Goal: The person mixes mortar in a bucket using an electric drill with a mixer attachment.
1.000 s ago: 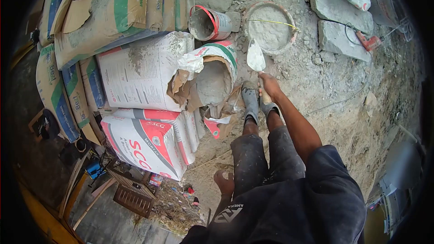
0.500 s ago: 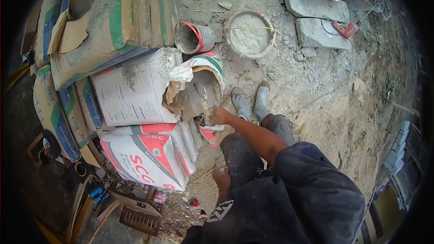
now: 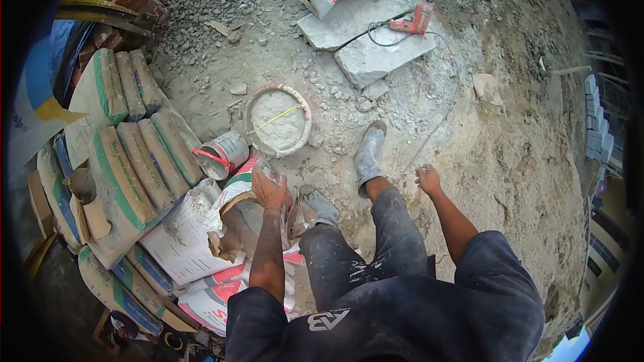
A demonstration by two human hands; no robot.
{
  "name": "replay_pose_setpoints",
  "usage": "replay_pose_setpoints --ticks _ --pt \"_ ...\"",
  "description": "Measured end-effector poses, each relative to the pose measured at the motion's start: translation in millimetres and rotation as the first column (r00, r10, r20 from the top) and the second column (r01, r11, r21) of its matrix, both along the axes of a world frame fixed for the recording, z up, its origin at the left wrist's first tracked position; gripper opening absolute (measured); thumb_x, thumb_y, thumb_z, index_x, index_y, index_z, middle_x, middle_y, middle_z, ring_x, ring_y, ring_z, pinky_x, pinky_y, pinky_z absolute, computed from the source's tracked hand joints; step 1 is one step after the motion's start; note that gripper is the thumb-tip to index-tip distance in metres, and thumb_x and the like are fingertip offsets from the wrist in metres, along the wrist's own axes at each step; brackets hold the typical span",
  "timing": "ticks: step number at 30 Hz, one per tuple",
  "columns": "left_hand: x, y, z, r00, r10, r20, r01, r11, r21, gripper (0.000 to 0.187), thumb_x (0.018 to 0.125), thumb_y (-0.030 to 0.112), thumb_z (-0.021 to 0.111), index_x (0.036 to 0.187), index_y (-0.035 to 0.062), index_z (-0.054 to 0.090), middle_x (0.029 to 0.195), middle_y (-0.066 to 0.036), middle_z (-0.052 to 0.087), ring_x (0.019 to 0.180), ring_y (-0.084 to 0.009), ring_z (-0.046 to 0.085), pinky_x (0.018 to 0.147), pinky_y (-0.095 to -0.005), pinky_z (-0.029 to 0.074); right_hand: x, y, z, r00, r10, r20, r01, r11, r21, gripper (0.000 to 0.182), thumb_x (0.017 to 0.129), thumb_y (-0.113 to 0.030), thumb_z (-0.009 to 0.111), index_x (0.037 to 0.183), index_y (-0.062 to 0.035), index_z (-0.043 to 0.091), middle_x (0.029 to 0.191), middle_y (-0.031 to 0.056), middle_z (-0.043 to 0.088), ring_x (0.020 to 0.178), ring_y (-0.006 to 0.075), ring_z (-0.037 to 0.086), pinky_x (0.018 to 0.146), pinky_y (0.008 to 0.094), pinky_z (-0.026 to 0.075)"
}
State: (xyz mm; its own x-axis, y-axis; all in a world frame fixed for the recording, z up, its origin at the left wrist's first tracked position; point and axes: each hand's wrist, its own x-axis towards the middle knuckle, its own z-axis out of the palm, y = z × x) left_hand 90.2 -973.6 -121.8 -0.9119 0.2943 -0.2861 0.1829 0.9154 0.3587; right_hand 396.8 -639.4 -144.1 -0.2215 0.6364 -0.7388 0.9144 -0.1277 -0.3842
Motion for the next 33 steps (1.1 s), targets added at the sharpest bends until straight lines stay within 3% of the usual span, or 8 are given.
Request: replay_pose_setpoints --ticks 5,9,17,21,23,25,27,33 --pt "-91.0 76.7 -44.6 0.98 -0.181 -0.085 0.147 0.94 -0.307 0.081 0.066 0.037 0.067 0.127 -0.0023 0.032 0.129 -0.021 0.037 0.122 -0.0331 0.033 0.101 -0.0432 0.025 120.2 58.0 41.3 0.97 -0.151 0.191 0.157 0.987 -0.018 0.031 0.079 -0.02 0.056 0.098 0.0031 0.051 0.071 0.0144 0.061 0.055 0.0208 0.062 0.048 0.0313 0.048" --pt "-89.1 83.6 -68.2 0.826 -0.054 0.561 0.383 0.784 -0.489 0.047 0.067 0.042 0.062 0.096 0.0047 0.062 0.098 -0.018 0.061 0.097 -0.0292 0.057 0.088 -0.0407 0.04 189.5 66.1 76.8 0.872 -0.385 0.301 0.408 0.913 -0.013 0.027 0.081 -0.02 0.054 0.097 0.001 0.05 0.072 0.0109 0.058 0.052 0.0189 0.058 0.042 0.0305 0.046" --pt "-146.9 86.9 -89.0 0.832 -0.254 0.494 0.459 0.815 -0.354 0.038 0.069 0.035 0.055 0.079 0.0 0.064 0.082 -0.023 0.061 0.082 -0.0368 0.059 0.076 -0.0429 0.045 149.0 30.5 102.4 0.76 -0.488 0.428 0.578 0.81 -0.102 0.025 0.082 -0.021 0.052 0.097 -0.0018 0.047 0.076 0.0115 0.057 0.059 0.0193 0.058 0.046 0.031 0.047" --pt "-157.3 69.7 -100.6 0.784 -0.358 0.507 0.54 0.795 -0.275 0.038 0.07 0.034 0.057 0.081 -0.0024 0.063 0.079 -0.023 0.061 0.079 -0.0374 0.058 0.075 -0.0432 0.044 121.4 7.9 73.6 0.995 0.082 0.062 -0.07 0.981 -0.18 0.034 0.08 -0.027 0.055 0.094 0.0037 0.055 0.084 0.0175 0.063 0.075 0.031 0.062 0.065 0.0381 0.047" --pt "-137.5 63.0 -87.4 0.786 -0.382 0.487 0.542 0.804 -0.245 0.038 0.071 0.033 0.057 0.081 -0.0035 0.063 0.083 -0.023 0.061 0.079 -0.0391 0.058 0.076 -0.0435 0.045 124.8 -7.9 34.9 0.724 -0.673 0.151 0.667 0.628 -0.402 0.038 0.079 -0.029 0.055 0.099 0.0037 0.055 0.095 0.0217 0.061 0.088 0.0299 0.06 0.072 0.0357 0.047" --pt "-135.3 89.9 -66.8 0.741 -0.361 0.566 0.579 0.77 -0.267 0.037 0.073 0.033 0.055 0.08 -0.0032 0.062 0.083 -0.024 0.061 0.081 -0.0393 0.058 0.076 -0.0447 0.044 160.8 -24.9 -15.0 0.575 -0.818 0.039 0.76 0.515 -0.395 0.041 0.079 -0.031 0.055 0.1 0.004 0.055 0.103 0.0239 0.058 0.097 0.0281 0.058 0.078 0.0345 0.045" --pt "-137.1 124.4 -56.3 0.66 -0.388 0.644 0.64 0.739 -0.21 0.038 0.075 0.033 0.051 0.078 -0.0036 0.06 0.083 -0.025 0.06 0.081 -0.0405 0.057 0.075 -0.0464 0.044 71.8 43.0 81.6 0.916 -0.329 0.23 0.359 0.927 -0.106 0.04 0.079 -0.031 0.055 0.1 0.0029 0.056 0.095 0.021 0.061 0.09 0.029 0.06 0.075 0.0344 0.047" --pt "-125.6 194.4 7.8 0.66 -0.454 0.599 0.657 0.735 -0.167 0.036 0.075 0.031 0.052 0.077 -0.0035 0.06 0.077 -0.027 0.058 0.078 -0.0428 0.056 0.072 -0.0473 0.044 121.4 65.2 81.5 0.817 -0.426 0.389 0.517 0.84 -0.167 0.039 0.077 -0.029 0.057 0.1 0.0023 0.055 0.082 0.021 0.063 0.081 0.0327 0.062 0.07 0.0385 0.049"
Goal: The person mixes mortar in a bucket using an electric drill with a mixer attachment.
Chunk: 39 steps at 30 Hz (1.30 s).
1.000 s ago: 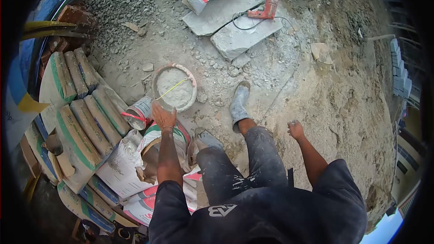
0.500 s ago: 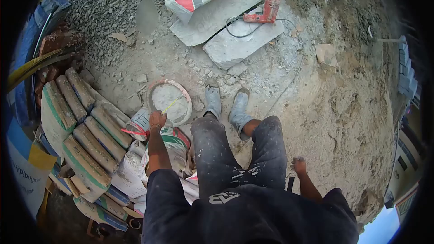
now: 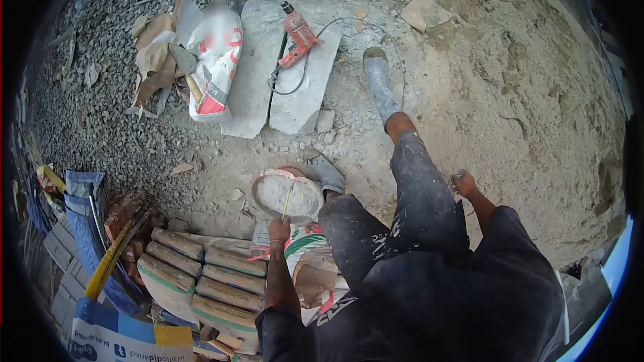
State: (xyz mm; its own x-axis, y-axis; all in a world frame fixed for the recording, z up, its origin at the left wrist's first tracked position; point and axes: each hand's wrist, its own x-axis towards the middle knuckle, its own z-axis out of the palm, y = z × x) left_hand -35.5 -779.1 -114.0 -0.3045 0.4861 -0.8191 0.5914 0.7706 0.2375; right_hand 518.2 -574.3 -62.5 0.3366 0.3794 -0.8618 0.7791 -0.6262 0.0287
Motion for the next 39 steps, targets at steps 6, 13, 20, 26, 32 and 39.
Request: replay_pose_setpoints --ticks 6,13,20,26,32,39 --pt "48.0 107.9 93.8 1.0 -0.01 -0.023 0.011 0.999 0.044 0.032 0.073 0.03 0.056 0.073 -0.0024 0.058 0.071 -0.025 0.058 0.072 -0.0422 0.056 0.067 -0.0474 0.042 21.7 14.7 -50.7 0.943 0.331 -0.036 -0.33 0.943 0.041 0.029 0.081 -0.02 0.055 0.095 0.0047 0.051 0.068 0.0131 0.059 0.055 0.0191 0.06 0.048 0.0317 0.048" --pt "118.0 316.6 171.4 0.994 0.097 0.039 -0.101 0.99 0.102 0.03 0.074 0.024 0.057 0.064 -0.0033 0.048 0.058 -0.021 0.051 0.053 -0.0346 0.05 0.054 -0.0425 0.039 -26.8 75.7 -38.8 0.85 -0.458 -0.259 0.485 0.873 0.048 0.025 0.081 -0.021 0.056 0.091 0.0013 0.051 0.069 0.0109 0.058 0.051 0.0194 0.057 0.045 0.0322 0.046" --pt "143.6 517.7 125.2 0.943 0.193 0.271 -0.251 0.948 0.196 0.025 0.074 0.019 0.056 0.064 -0.0031 0.05 0.053 -0.004 0.046 0.054 -0.0108 0.042 0.049 -0.0314 0.036 -24.8 100.2 -45.0 0.696 -0.653 -0.297 0.69 0.723 0.026 0.027 0.083 -0.022 0.052 0.096 0.0022 0.052 0.069 0.011 0.058 0.049 0.0182 0.057 0.042 0.0299 0.046" --pt "196.1 637.6 26.8 0.901 0.198 0.385 -0.299 0.928 0.222 0.024 0.074 0.021 0.056 0.069 -0.0027 0.055 0.06 -0.003 0.048 0.058 -0.0103 0.042 0.052 -0.0292 0.036 6.3 64.4 -33.4 0.542 -0.812 -0.214 0.834 0.551 0.023 0.023 0.084 -0.021 0.052 0.098 -0.0029 0.049 0.071 0.0099 0.057 0.05 0.0165 0.057 0.039 0.0285 0.044" --pt "225.6 738.5 -81.5 0.945 -0.115 0.305 -0.047 0.877 0.477 0.02 0.074 0.021 0.06 0.073 0.001 0.058 0.061 0.0 0.05 0.056 -0.0081 0.045 0.05 -0.0261 0.035 0.7 18.1 14.0 0.456 -0.89 -0.012 0.889 0.457 -0.031 0.023 0.083 -0.022 0.053 0.098 -0.0044 0.05 0.072 0.0112 0.059 0.052 0.0171 0.058 0.041 0.0291 0.046" --pt "297.4 788.8 -89.0 0.885 -0.434 0.168 0.321 0.831 0.455 0.058 0.07 0.034 0.061 0.111 -0.0044 0.048 0.107 -0.024 0.054 0.104 -0.0349 0.051 0.09 -0.0361 0.04 -37.5 12.5 25.9 0.473 -0.88 -0.029 0.86 0.469 -0.203 0.024 0.083 -0.021 0.052 0.098 -0.0022 0.05 0.073 0.0135 0.059 0.053 0.0194 0.059 0.044 0.0294 0.048"
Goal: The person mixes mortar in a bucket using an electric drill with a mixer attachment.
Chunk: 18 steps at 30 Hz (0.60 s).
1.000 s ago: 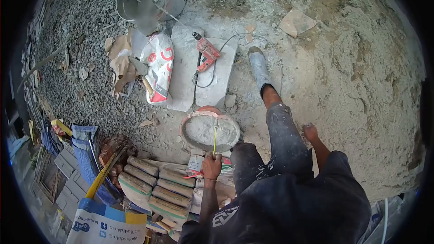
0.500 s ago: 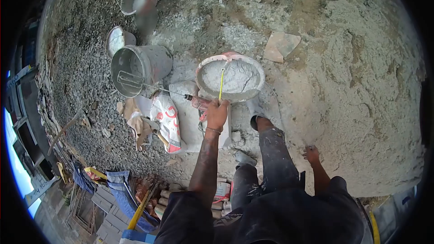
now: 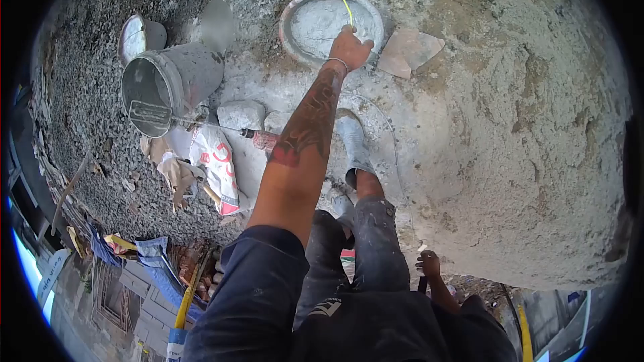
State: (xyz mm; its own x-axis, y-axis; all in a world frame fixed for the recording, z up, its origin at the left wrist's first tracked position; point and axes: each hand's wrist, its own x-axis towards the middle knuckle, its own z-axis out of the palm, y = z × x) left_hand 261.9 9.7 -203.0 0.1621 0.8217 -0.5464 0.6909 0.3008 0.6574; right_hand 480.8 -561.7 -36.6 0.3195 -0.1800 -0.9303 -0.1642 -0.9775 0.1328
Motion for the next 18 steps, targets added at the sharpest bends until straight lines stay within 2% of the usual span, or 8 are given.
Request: replay_pose_setpoints --ticks 1,3,4,8,10,11,15,18 --pt "12.6 -28.5 -14.0 0.991 -0.134 -0.025 0.136 0.986 0.096 0.065 0.07 0.032 0.061 0.12 -0.0035 0.042 0.113 -0.024 0.052 0.109 -0.0333 0.048 0.092 -0.0341 0.038 -4.3 4.9 -4.4 1.0 0.022 -0.02 -0.022 0.999 0.026 0.024 0.083 -0.021 0.052 0.098 -0.0025 0.05 0.074 0.0132 0.059 0.055 0.0194 0.059 0.044 0.0295 0.048" --pt "29.8 -72.9 12.8 0.894 -0.429 -0.128 0.421 0.903 -0.088 0.073 0.071 0.039 0.059 0.13 0.0018 0.034 0.137 -0.024 0.024 0.127 -0.0372 0.024 0.103 -0.0444 0.024 -15.9 44.2 -7.9 0.999 -0.02 -0.051 0.022 0.999 0.041 0.025 0.083 -0.021 0.051 0.1 -0.0031 0.049 0.075 0.0129 0.059 0.057 0.0195 0.06 0.046 0.0293 0.049" --pt "33.8 -90.0 12.2 0.839 -0.545 -0.006 0.521 0.806 -0.281 0.074 0.071 0.042 0.057 0.13 0.0031 0.034 0.138 -0.023 0.022 0.128 -0.037 0.02 0.104 -0.0455 0.021 -20.7 67.0 -7.1 0.999 -0.009 -0.052 0.013 0.998 0.063 0.025 0.085 -0.023 0.05 0.102 -0.004 0.048 0.08 0.0132 0.059 0.06 0.0192 0.06 0.05 0.029 0.049" --pt "-9.3 -193.2 -0.5 0.994 -0.112 0.015 0.113 0.985 -0.128 0.071 0.069 0.037 0.064 0.125 0.0007 0.038 0.133 -0.023 0.029 0.125 -0.0378 0.026 0.103 -0.0426 0.025 -20.6 110.2 -6.3 0.999 -0.028 -0.024 0.032 0.986 0.163 0.026 0.087 -0.025 0.047 0.103 -0.0051 0.048 0.084 0.0124 0.058 0.065 0.0178 0.059 0.051 0.0285 0.048" --pt "-65.8 -222.1 1.8 0.869 0.48 -0.125 -0.452 0.87 0.196 0.067 0.067 0.031 0.068 0.118 -0.0027 0.041 0.124 -0.024 0.038 0.118 -0.0391 0.034 0.098 -0.0424 0.03 -15.4 106.4 3.7 0.997 0.071 -0.019 -0.069 0.993 0.091 0.026 0.087 -0.026 0.047 0.102 -0.0051 0.048 0.084 0.0124 0.058 0.065 0.018 0.059 0.05 0.0279 0.047" --pt "-103.2 -232.0 -7.7 0.729 0.637 -0.25 -0.556 0.765 0.325 0.064 0.067 0.029 0.07 0.113 -0.0056 0.042 0.116 -0.025 0.042 0.111 -0.0386 0.039 0.094 -0.0426 0.032 -11.8 105.0 1.8 0.995 0.1 -0.022 -0.099 0.994 0.042 0.026 0.087 -0.026 0.046 0.102 -0.0053 0.048 0.084 0.0125 0.058 0.065 0.0183 0.059 0.05 0.0282 0.047" --pt "-212.0 -260.0 -45.1 0.296 0.731 -0.615 -0.785 0.553 0.279 0.074 0.059 0.041 0.075 0.104 -0.0104 0.047 0.104 -0.024 0.053 0.099 -0.0358 0.05 0.089 -0.0392 0.037 -2.0 87.8 0.7 0.982 0.188 -0.012 -0.189 0.98 -0.057 0.026 0.087 -0.026 0.045 0.102 -0.0054 0.048 0.083 0.0127 0.058 0.061 0.0192 0.059 0.05 0.0306 0.047" --pt "-220.9 -279.8 -91.5 0.332 0.799 -0.502 -0.866 0.468 0.173 0.074 0.055 0.043 0.077 0.097 -0.0106 0.049 0.101 -0.022 0.056 0.095 -0.0323 0.054 0.087 -0.037 0.039 -10.8 89.6 -9.3 0.974 0.226 -0.032 -0.227 0.973 -0.05 0.031 0.087 -0.029 0.046 0.105 -0.0041 0.048 0.083 0.0125 0.058 0.065 0.0194 0.059 0.053 0.0306 0.047"
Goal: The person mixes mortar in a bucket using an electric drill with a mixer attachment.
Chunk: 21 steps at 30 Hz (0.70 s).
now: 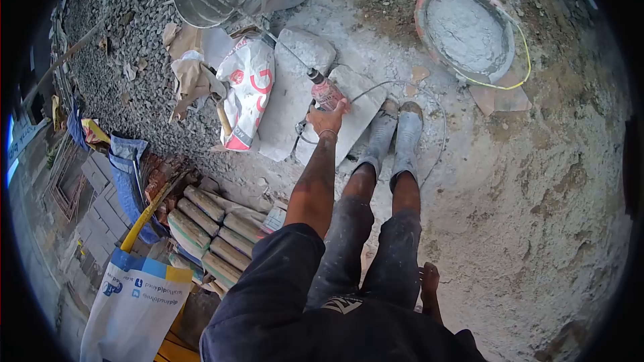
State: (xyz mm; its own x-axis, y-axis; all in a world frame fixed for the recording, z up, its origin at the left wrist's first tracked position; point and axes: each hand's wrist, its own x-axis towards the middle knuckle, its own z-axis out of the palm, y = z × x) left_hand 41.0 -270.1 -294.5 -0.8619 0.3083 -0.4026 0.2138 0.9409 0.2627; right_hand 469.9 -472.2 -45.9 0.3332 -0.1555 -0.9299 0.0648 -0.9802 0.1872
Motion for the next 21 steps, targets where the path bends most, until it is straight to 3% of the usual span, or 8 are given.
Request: replay_pose_setpoints --ticks 4,7,10,15,17,19,20,21 --pt "9.6 14.2 -34.9 0.962 0.273 0.01 -0.273 0.958 0.091 0.077 0.051 0.039 0.079 0.103 -0.0068 0.047 0.097 -0.018 0.058 0.092 -0.0297 0.056 0.084 -0.0357 0.041 -18.5 21.8 11.0 0.987 0.147 -0.065 -0.145 0.988 0.044 0.036 0.087 -0.033 0.049 0.107 -0.0038 0.048 0.086 0.0136 0.059 0.071 0.0187 0.059 0.058 0.0292 0.047" --pt "6.2 33.3 -30.2 0.934 0.354 0.039 -0.356 0.927 0.119 0.08 0.048 0.036 0.08 0.108 -0.0023 0.044 0.099 -0.017 0.056 0.097 -0.0318 0.053 0.084 -0.0387 0.04 -24.0 23.2 14.8 0.989 0.145 -0.029 -0.144 0.989 0.035 0.035 0.087 -0.03 0.049 0.108 -0.0017 0.047 0.088 0.0146 0.059 0.071 0.0194 0.06 0.059 0.0295 0.048" --pt "8.4 32.8 -16.6 0.973 0.191 -0.131 -0.192 0.981 0.002 0.081 0.05 0.039 0.077 0.107 -0.008 0.044 0.097 -0.019 0.057 0.092 -0.032 0.056 0.084 -0.0361 0.041 -7.3 3.6 8.2 0.998 0.066 -0.007 -0.066 0.998 0.009 0.045 0.086 -0.039 0.047 0.112 -0.0024 0.046 0.088 0.0131 0.059 0.074 0.02 0.059 0.061 0.0307 0.048" --pt "36.9 25.9 49.3 0.976 0.212 0.043 -0.213 0.976 0.045 0.077 0.051 0.039 0.077 0.105 -0.0074 0.047 0.099 -0.02 0.056 0.09 -0.0317 0.055 0.082 -0.0366 0.042 -10.2 24.0 -6.9 0.999 0.03 0.035 -0.036 0.987 0.158 0.04 0.084 -0.03 0.051 0.112 -0.0016 0.045 0.091 0.0118 0.058 0.072 0.018 0.059 0.059 0.0287 0.048" --pt "52.8 17.2 84.2 0.966 0.174 0.191 -0.219 0.944 0.248 0.067 0.058 0.034 0.076 0.104 -0.0058 0.048 0.098 -0.016 0.056 0.088 -0.0253 0.055 0.079 -0.034 0.044 -17.3 35.3 -26.1 0.904 0.408 0.126 -0.421 0.799 0.429 0.045 0.079 -0.027 0.06 0.11 0.0026 0.047 0.091 0.0158 0.059 0.081 0.0254 0.059 0.07 0.0353 0.048" --pt "69.2 19.2 134.4 0.887 0.114 0.447 -0.305 0.872 0.384 0.052 0.07 0.03 0.069 0.104 -0.0037 0.049 0.094 -0.011 0.056 0.084 -0.0182 0.055 0.075 -0.0306 0.045 -70.4 104.4 -5.9 0.817 0.551 0.169 -0.525 0.592 0.611 0.063 0.07 -0.031 0.07 0.116 0.003 0.043 0.102 0.0187 0.056 0.095 0.0306 0.055 0.083 0.0383 0.044" --pt "73.1 28.2 163.5 0.888 0.09 0.451 -0.29 0.87 0.398 0.052 0.07 0.03 0.069 0.104 -0.0037 0.049 0.094 -0.011 0.056 0.084 -0.0182 0.055 0.075 -0.0306 0.045 -95.1 139.3 9.7 0.767 0.631 0.117 -0.527 0.516 0.675 0.07 0.067 -0.033 0.072 0.119 0.0021 0.041 0.109 0.0198 0.052 0.101 0.0322 0.051 0.087 0.0393 0.041" --pt "75.8 41.6 199.1 0.781 0.109 0.614 -0.425 0.813 0.397 0.048 0.075 0.032 0.066 0.105 -0.0024 0.049 0.093 -0.009 0.055 0.084 -0.017 0.055 0.074 -0.0305 0.045 -116.8 164.9 23.6 0.702 0.709 0.071 -0.517 0.438 0.735 0.077 0.064 -0.035 0.074 0.123 0.0013 0.038 0.116 0.0209 0.048 0.108 0.0337 0.047 0.091 0.0402 0.039"
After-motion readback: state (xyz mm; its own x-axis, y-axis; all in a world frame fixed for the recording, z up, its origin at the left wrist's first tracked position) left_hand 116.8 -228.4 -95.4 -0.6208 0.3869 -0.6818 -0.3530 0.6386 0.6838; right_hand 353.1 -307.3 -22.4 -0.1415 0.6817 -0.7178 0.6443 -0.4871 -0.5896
